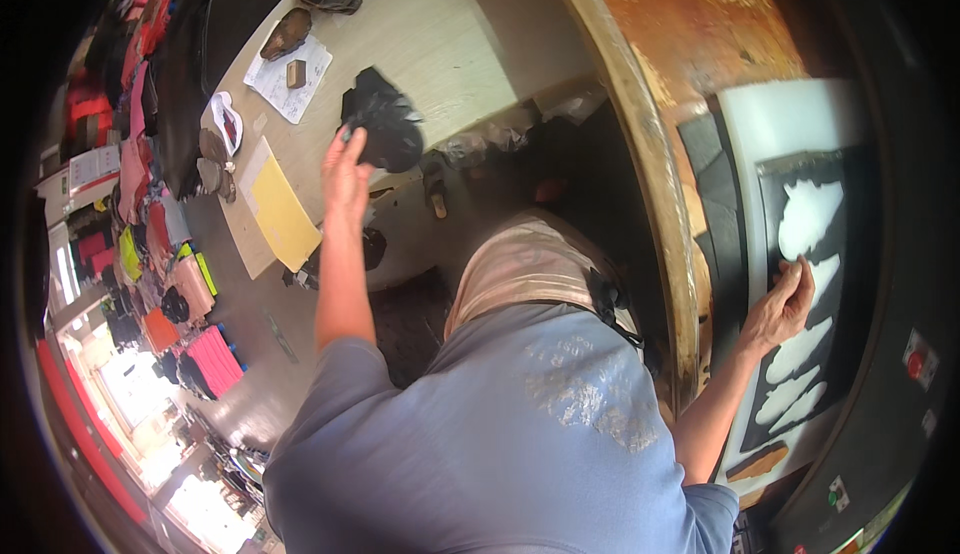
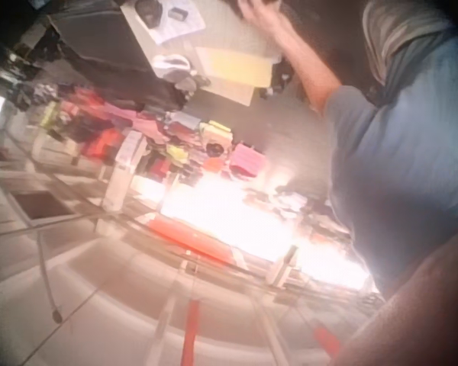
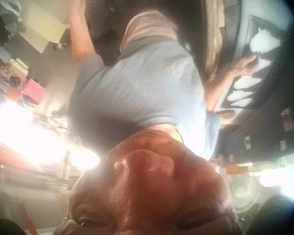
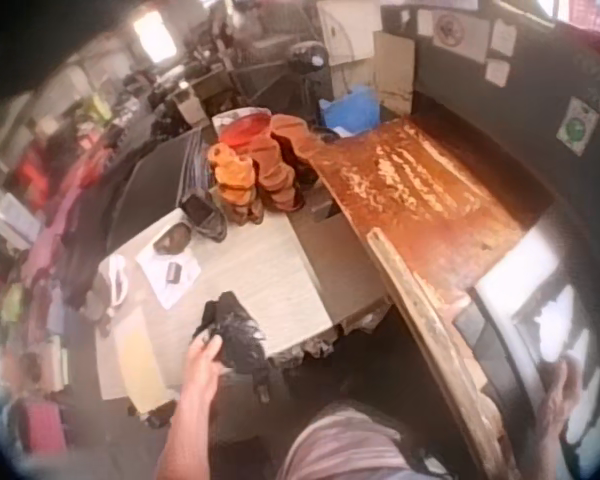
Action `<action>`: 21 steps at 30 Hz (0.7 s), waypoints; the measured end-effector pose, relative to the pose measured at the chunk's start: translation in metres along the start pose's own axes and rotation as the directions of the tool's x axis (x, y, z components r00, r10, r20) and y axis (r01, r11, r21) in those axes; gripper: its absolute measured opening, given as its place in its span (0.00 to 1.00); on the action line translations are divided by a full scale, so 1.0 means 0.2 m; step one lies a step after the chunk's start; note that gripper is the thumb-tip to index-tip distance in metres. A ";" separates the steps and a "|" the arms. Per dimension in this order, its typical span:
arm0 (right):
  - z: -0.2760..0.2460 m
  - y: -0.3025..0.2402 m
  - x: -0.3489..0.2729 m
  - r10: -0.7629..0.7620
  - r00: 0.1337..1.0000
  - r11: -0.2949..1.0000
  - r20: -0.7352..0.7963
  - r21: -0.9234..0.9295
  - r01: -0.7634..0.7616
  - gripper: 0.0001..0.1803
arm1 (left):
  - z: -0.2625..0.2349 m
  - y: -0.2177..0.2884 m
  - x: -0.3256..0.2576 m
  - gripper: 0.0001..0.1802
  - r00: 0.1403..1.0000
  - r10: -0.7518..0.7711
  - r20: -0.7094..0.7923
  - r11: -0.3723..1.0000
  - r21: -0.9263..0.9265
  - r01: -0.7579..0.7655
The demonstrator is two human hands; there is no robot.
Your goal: The person repeatedly feeds a black rubber sheet through a roller embossing machine using a wooden block to press a tree pattern into the material. They peel off the embossed shapes, discard the excess rubber, and continue the cycle with new sheets.
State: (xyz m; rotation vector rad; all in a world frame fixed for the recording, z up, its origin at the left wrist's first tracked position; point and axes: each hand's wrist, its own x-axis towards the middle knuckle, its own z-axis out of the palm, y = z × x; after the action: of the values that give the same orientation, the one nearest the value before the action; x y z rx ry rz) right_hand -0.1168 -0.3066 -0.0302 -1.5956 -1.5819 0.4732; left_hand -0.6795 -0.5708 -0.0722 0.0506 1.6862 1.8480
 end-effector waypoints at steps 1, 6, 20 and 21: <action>-0.01 0.01 0.00 -0.005 1.000 1.000 -0.006 -0.024 0.005 0.16 | -0.14 0.02 0.08 0.19 0.998 -0.036 -0.060 0.998 0.044 0.039; 0.00 0.04 0.01 0.002 0.999 0.993 -0.035 -0.117 -0.006 0.15 | -0.51 -0.05 0.39 0.18 0.950 -0.166 -0.265 0.933 0.268 0.238; 0.10 -0.22 -0.06 0.031 0.986 0.995 -0.163 -0.084 -0.046 0.08 | 0.08 -0.02 0.37 0.22 0.876 0.481 0.041 0.613 0.698 -0.370; 0.11 -0.23 -0.06 0.027 0.986 0.998 -0.166 -0.059 -0.038 0.08 | 0.34 -0.01 0.29 0.19 0.867 0.464 0.180 0.605 0.651 -0.459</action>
State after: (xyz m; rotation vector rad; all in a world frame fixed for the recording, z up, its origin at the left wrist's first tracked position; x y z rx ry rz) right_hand -0.1648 -0.3175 -0.0110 -1.6646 -1.4601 0.3038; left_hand -0.6963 -0.4830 -0.0839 0.8713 2.4455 1.4183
